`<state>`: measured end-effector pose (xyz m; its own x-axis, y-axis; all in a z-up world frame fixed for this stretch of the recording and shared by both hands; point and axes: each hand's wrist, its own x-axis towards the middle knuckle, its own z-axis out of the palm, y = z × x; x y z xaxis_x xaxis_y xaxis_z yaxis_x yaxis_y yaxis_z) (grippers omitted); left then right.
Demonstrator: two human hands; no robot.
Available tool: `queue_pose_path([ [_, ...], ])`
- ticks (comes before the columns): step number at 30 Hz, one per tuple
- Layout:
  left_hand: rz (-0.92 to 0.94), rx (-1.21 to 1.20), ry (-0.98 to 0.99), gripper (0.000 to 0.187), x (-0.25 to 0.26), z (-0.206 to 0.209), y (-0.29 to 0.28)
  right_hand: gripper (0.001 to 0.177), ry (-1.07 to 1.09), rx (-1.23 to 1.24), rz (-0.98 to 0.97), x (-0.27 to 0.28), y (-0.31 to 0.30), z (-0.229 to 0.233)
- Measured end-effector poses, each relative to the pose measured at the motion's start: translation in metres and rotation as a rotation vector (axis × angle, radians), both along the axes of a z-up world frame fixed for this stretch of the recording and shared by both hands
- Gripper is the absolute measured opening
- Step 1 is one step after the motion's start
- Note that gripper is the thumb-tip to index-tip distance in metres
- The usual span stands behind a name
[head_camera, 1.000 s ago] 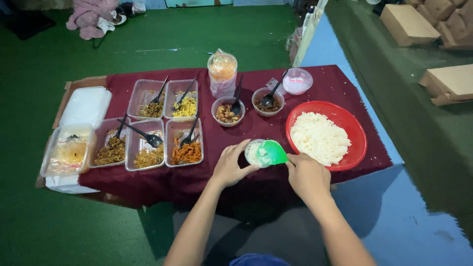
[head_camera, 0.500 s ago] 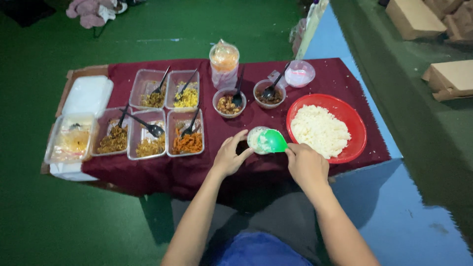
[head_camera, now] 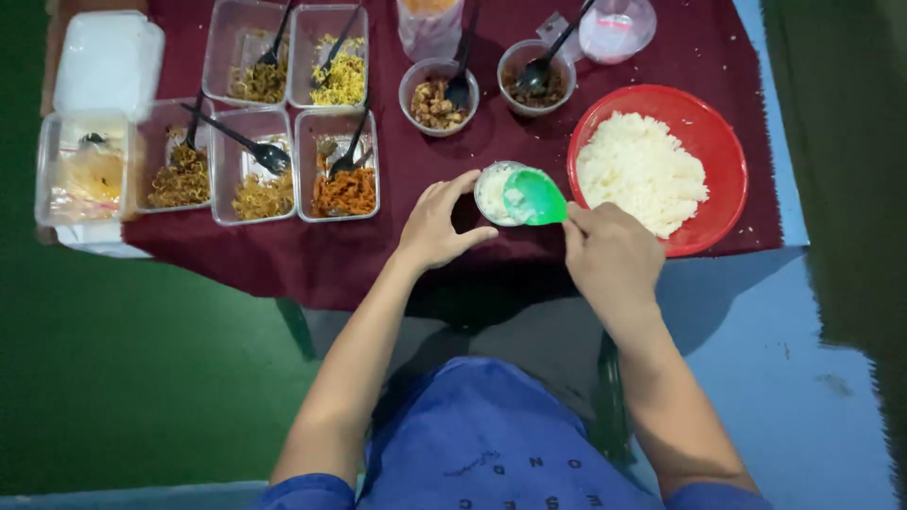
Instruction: Scoop white food material from a large red bowl into a small clear cup using a spoon and press it down.
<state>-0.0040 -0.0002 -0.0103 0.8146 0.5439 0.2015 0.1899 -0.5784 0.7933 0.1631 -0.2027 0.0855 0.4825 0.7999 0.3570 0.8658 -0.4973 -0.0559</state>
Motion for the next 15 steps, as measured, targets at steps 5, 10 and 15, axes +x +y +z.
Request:
queue_pose_path([
  [5, 0.009, -0.018, 0.017, 0.094, 0.002, 0.006, 0.001, 0.018, 0.024, -0.105, 0.02, 0.008, 0.016, -0.003],
  [10, 0.006, -0.005, 0.02, 0.096, 0.002, -0.003, 0.002, 0.023, 0.137, -0.144, 0.064, 0.014, 0.027, -0.007],
  [15, 0.001, -0.02, 0.029, 0.098, 0.002, 0.003, 0.003, 0.02, 0.098, -0.13, 0.077, 0.015, 0.03, 0.012],
])
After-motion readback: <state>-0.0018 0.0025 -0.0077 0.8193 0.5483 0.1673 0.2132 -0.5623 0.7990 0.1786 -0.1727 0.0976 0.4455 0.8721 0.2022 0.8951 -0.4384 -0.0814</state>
